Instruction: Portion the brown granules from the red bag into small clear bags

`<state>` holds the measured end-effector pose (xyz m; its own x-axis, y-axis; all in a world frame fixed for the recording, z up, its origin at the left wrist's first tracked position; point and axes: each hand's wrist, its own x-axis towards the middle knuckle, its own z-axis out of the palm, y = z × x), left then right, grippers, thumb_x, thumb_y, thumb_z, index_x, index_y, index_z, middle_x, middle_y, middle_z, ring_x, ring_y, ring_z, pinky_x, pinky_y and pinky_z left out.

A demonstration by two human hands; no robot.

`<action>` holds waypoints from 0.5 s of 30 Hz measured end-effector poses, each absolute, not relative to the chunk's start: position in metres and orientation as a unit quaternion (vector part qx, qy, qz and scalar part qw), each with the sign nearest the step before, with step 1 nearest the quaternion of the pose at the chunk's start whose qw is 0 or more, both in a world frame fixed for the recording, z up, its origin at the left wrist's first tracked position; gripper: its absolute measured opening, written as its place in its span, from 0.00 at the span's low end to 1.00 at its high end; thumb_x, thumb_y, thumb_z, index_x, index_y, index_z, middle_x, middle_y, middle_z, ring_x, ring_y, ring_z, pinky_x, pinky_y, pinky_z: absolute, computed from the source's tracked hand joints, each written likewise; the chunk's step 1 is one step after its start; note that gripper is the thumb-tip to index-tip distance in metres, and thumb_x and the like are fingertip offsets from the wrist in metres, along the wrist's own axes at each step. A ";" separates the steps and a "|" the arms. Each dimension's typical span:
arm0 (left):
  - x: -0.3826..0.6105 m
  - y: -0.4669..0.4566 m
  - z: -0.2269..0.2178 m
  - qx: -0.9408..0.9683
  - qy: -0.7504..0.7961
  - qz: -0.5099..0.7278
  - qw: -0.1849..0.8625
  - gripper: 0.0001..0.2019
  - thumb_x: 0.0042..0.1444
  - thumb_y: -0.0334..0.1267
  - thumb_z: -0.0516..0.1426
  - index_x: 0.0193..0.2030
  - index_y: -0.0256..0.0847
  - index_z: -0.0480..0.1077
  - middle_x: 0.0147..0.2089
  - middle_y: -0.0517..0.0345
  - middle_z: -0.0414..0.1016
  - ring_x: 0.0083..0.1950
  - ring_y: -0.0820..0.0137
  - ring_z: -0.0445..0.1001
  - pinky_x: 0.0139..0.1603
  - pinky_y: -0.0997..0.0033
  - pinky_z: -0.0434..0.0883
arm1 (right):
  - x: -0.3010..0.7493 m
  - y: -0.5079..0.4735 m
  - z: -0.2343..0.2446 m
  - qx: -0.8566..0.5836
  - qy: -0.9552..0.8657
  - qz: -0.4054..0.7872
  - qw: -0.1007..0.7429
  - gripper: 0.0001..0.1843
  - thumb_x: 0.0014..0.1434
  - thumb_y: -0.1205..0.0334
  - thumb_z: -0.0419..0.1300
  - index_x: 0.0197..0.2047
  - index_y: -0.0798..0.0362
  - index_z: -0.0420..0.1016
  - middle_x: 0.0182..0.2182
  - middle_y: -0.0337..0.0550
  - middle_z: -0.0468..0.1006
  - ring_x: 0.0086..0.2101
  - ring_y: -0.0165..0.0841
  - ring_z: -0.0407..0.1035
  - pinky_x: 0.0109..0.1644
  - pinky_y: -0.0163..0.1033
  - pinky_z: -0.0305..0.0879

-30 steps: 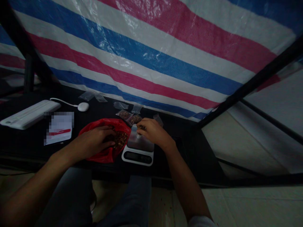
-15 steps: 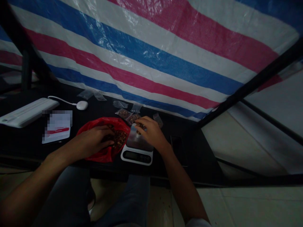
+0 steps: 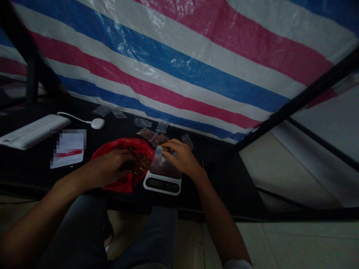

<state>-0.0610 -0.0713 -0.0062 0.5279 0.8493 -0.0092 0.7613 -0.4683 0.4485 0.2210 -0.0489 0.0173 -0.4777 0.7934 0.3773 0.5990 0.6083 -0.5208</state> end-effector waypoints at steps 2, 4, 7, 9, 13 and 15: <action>-0.061 -0.070 -0.008 0.845 0.483 0.101 0.205 0.18 0.57 0.35 0.61 0.55 0.42 0.78 0.62 0.45 0.77 0.64 0.51 0.74 0.65 0.54 0.69 | 0.223 -0.049 0.024 -0.406 -0.856 0.167 0.275 0.08 0.65 0.65 0.64 0.47 0.53 0.82 0.43 0.47 0.82 0.43 0.35 0.76 0.49 0.40 0.72; -0.061 -0.067 -0.010 0.841 0.488 0.097 0.213 0.16 0.58 0.34 0.60 0.53 0.41 0.78 0.60 0.45 0.78 0.60 0.52 0.77 0.61 0.55 0.72 | 0.225 -0.049 0.031 -0.402 -0.865 0.175 0.245 0.08 0.65 0.65 0.64 0.47 0.54 0.82 0.43 0.47 0.82 0.43 0.35 0.77 0.49 0.40 0.72; -0.062 -0.062 -0.014 0.839 0.484 0.098 0.228 0.13 0.60 0.34 0.58 0.50 0.41 0.78 0.56 0.46 0.81 0.55 0.54 0.80 0.56 0.57 0.74 | 0.226 -0.046 0.041 -0.396 -0.877 0.190 0.196 0.08 0.65 0.65 0.64 0.47 0.54 0.82 0.44 0.48 0.82 0.42 0.35 0.77 0.49 0.39 0.72; -0.062 -0.060 -0.016 0.838 0.483 0.101 0.233 0.12 0.60 0.34 0.57 0.49 0.42 0.78 0.54 0.47 0.81 0.54 0.55 0.80 0.55 0.58 0.74 | 0.225 -0.044 0.047 -0.383 -0.889 0.191 0.165 0.08 0.65 0.67 0.64 0.47 0.55 0.82 0.43 0.48 0.82 0.42 0.35 0.77 0.48 0.40 0.72; -0.062 -0.060 -0.016 0.840 0.477 0.110 0.233 0.12 0.61 0.34 0.56 0.48 0.42 0.78 0.54 0.47 0.81 0.55 0.56 0.79 0.56 0.60 0.74 | 0.223 -0.039 0.056 -0.372 -0.903 0.184 0.111 0.08 0.64 0.70 0.64 0.45 0.55 0.83 0.42 0.48 0.82 0.42 0.35 0.77 0.47 0.40 0.71; -0.063 -0.061 -0.014 0.840 0.476 0.107 0.235 0.13 0.62 0.34 0.56 0.49 0.42 0.78 0.54 0.47 0.81 0.55 0.56 0.79 0.57 0.60 0.73 | 0.222 -0.037 0.058 -0.379 -0.899 0.194 0.097 0.08 0.63 0.71 0.65 0.44 0.56 0.83 0.41 0.48 0.82 0.40 0.35 0.77 0.46 0.39 0.71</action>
<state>-0.0625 -0.0612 -0.0144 0.5233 0.8510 -0.0447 0.7506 -0.4355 0.4970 0.2224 -0.0374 0.0584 -0.6931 0.7203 0.0275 0.6447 0.6364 -0.4235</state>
